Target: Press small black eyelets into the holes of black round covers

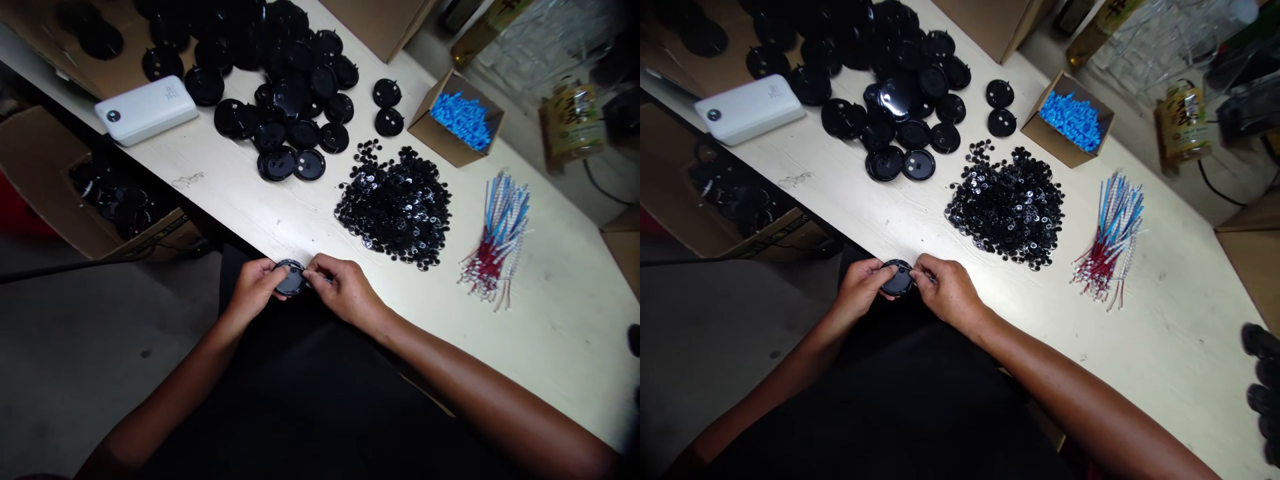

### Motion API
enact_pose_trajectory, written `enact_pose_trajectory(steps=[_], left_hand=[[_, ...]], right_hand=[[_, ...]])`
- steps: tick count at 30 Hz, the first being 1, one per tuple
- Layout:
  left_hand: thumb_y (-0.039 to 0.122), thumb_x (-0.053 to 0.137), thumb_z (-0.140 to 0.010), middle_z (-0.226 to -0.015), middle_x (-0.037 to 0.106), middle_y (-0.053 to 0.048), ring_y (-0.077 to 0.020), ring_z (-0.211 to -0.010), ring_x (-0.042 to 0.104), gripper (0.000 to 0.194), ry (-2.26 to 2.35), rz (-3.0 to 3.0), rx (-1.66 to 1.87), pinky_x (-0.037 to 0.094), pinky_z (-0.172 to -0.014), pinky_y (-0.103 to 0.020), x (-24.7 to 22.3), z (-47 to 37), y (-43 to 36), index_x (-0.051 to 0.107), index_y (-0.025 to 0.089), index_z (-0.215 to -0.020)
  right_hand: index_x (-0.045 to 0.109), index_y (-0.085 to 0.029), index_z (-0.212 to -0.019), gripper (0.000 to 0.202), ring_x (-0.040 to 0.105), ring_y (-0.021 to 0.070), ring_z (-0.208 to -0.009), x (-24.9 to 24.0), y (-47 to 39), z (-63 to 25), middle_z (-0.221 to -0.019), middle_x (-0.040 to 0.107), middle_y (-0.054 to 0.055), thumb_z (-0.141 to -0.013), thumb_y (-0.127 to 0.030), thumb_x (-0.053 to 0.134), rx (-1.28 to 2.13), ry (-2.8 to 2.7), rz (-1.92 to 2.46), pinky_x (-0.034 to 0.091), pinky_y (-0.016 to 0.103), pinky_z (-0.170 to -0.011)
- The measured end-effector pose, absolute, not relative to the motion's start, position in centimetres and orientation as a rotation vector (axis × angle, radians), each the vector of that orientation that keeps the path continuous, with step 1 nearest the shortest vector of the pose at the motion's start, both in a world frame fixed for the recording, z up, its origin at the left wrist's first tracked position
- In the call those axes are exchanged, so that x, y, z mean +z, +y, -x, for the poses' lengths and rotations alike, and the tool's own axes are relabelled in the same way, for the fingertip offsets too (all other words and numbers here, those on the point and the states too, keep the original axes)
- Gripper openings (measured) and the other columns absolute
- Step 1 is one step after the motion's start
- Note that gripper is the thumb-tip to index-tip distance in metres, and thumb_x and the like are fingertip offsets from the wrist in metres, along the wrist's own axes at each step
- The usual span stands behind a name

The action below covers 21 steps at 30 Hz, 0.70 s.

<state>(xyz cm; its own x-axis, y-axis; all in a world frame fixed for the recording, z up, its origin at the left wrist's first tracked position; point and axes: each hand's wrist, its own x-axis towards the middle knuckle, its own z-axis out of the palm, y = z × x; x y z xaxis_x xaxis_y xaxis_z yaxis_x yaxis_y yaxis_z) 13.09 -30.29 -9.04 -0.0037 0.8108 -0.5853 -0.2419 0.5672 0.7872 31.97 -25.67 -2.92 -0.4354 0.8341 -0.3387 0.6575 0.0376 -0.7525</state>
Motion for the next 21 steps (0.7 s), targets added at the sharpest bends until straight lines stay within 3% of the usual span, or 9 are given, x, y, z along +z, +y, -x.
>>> enact_pose_trajectory(steps=[21], left_hand=[[0.045,0.079,-0.079,-0.069,0.076,-0.005,-0.0193,-0.056,0.071,0.031,1.316,-0.548,0.880,0.058,-0.047,-0.026,-10.2,-12.7,-30.3,0.075,0.015,-0.077]], right_hand=[[0.061,-0.022,-0.080,0.016,0.047,0.0131,-0.060,-2.5,-25.3,-31.4,-0.064,0.055,-0.004,-0.096,-0.025,0.061,1.382,-2.119,1.624,0.032,0.026,-0.060]])
